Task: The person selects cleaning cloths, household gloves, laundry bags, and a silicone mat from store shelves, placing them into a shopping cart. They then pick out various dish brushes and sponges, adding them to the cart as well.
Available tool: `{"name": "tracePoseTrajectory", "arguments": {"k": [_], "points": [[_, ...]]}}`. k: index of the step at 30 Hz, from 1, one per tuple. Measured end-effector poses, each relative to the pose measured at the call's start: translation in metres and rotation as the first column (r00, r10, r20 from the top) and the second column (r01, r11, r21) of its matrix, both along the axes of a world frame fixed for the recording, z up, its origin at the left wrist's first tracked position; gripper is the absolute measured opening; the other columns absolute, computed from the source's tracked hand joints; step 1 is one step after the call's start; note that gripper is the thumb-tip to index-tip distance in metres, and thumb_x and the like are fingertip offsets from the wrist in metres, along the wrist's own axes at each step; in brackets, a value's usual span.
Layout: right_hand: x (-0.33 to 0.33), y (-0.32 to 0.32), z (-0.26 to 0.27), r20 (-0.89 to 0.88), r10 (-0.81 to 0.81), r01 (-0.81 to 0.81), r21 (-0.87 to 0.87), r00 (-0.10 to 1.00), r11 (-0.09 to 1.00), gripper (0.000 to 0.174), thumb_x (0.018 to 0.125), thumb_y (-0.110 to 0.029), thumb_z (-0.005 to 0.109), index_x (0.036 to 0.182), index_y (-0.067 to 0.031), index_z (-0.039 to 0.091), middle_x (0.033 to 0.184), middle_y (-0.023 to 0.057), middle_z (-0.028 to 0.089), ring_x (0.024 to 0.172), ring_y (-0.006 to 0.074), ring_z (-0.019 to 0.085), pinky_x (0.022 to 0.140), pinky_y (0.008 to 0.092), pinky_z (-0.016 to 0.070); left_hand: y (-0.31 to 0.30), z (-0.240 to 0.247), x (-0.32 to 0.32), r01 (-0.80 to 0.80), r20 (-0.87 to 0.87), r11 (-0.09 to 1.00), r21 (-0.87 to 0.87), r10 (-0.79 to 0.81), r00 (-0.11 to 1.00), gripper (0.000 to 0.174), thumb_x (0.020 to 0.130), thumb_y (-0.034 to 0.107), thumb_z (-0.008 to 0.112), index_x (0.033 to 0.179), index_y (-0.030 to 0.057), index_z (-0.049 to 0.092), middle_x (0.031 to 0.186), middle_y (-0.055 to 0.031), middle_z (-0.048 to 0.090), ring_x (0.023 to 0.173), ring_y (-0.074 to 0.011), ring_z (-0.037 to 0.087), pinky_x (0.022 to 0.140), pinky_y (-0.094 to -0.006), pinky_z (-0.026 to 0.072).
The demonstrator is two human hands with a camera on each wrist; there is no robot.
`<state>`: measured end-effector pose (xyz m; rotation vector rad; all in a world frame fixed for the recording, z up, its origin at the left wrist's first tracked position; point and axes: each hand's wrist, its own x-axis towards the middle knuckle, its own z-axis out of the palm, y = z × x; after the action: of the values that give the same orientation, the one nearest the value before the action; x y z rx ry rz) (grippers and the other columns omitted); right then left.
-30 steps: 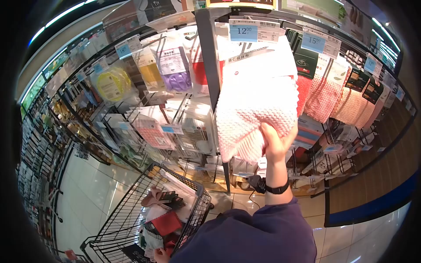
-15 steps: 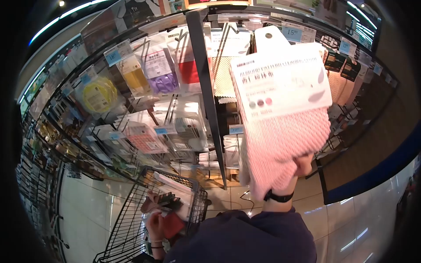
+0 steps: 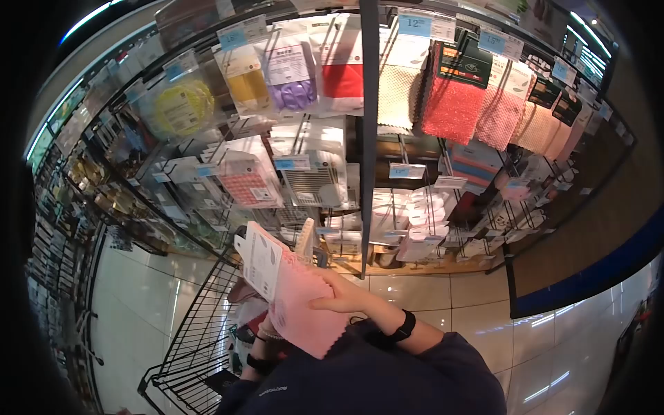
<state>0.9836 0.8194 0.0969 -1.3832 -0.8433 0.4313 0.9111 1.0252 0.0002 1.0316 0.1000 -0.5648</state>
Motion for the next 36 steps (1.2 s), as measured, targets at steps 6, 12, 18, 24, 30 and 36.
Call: {"name": "tracePoseTrajectory", "arguments": {"k": [6,12,18,24,30,36], "points": [[0.005,0.049,-0.008,0.048,0.373,-0.254,-0.651,0.927,0.715,0.049,0.078,-0.028,0.060,0.116,-0.0024,0.043,0.106,0.0148,0.052,0.098,0.0259,0.050,0.083,0.0318,0.0398,0.031,0.033,-0.030,-0.541,-0.100,0.797,-0.268,0.536,0.838,0.050,0.087,0.033,0.041,0.127,0.0048,0.035,0.125,-0.0103,0.041,0.113,-0.0228,0.043,0.093,-0.0372,0.0368],[0.079,0.053,0.006,0.629,-0.114,0.269,-0.157,0.769,0.950,0.048,0.075,-0.019,0.063,0.115,-0.0024,0.044,0.115,0.0167,0.044,0.112,0.0296,0.039,0.095,0.0366,0.0314,0.077,-0.026,-0.085,-0.834,0.089,0.551,-0.028,0.832,0.547,0.050,0.083,0.020,0.051,0.127,0.0045,0.032,0.121,-0.0118,0.044,0.109,-0.0240,0.045,0.089,-0.0357,0.0398],[0.207,0.028,0.092,0.535,-0.758,0.854,0.120,0.374,0.506,0.053,0.070,-0.020,0.063,0.113,0.0013,0.040,0.099,0.0211,0.051,0.097,0.0330,0.050,0.086,0.0371,0.0387,0.103,-0.083,-0.151,-0.960,0.024,0.110,0.256,0.993,0.120,0.068,0.081,0.017,0.055,0.134,0.0157,0.013,0.122,-0.0142,0.041,0.105,-0.0300,0.046,0.083,-0.0405,0.0411],[0.308,0.014,0.124,0.260,-0.911,0.931,-0.267,0.319,0.250,0.063,0.073,-0.053,0.051,0.097,0.0052,0.056,0.088,0.0255,0.059,0.090,0.0325,0.056,0.082,0.0343,0.0407,0.097,-0.082,-0.166,-0.927,-0.121,0.251,0.280,0.967,0.225,0.058,0.082,0.014,0.051,0.131,0.0198,0.020,0.116,-0.0137,0.043,0.101,-0.0255,0.048,0.079,-0.0376,0.0408],[0.350,0.012,0.092,0.192,-0.904,0.907,-0.262,0.383,0.329,0.097,0.058,-0.074,0.051,0.118,0.0012,0.045,0.116,0.0218,0.049,0.106,0.0282,0.048,0.091,0.0353,0.0350,0.081,-0.065,-0.158,-0.881,-0.015,0.344,0.324,0.933,0.359,0.050,0.084,0.018,0.051,0.127,0.0149,0.026,0.108,-0.0110,0.048,0.087,-0.0207,0.053,0.070,-0.0315,0.0428],[0.354,0.009,0.066,0.070,-0.914,0.914,-0.107,0.400,0.392,0.103,0.056,-0.076,0.052,0.119,0.0054,0.043,0.119,0.0184,0.048,0.112,0.0290,0.043,0.095,0.0365,0.0304,0.079,-0.061,-0.151,-0.861,-0.012,0.351,0.367,0.928,0.373,0.047,0.085,0.020,0.051,0.126,0.0144,0.027,0.107,-0.0099,0.049,0.082,-0.0185,0.055,0.068,-0.0303,0.0436]]}}
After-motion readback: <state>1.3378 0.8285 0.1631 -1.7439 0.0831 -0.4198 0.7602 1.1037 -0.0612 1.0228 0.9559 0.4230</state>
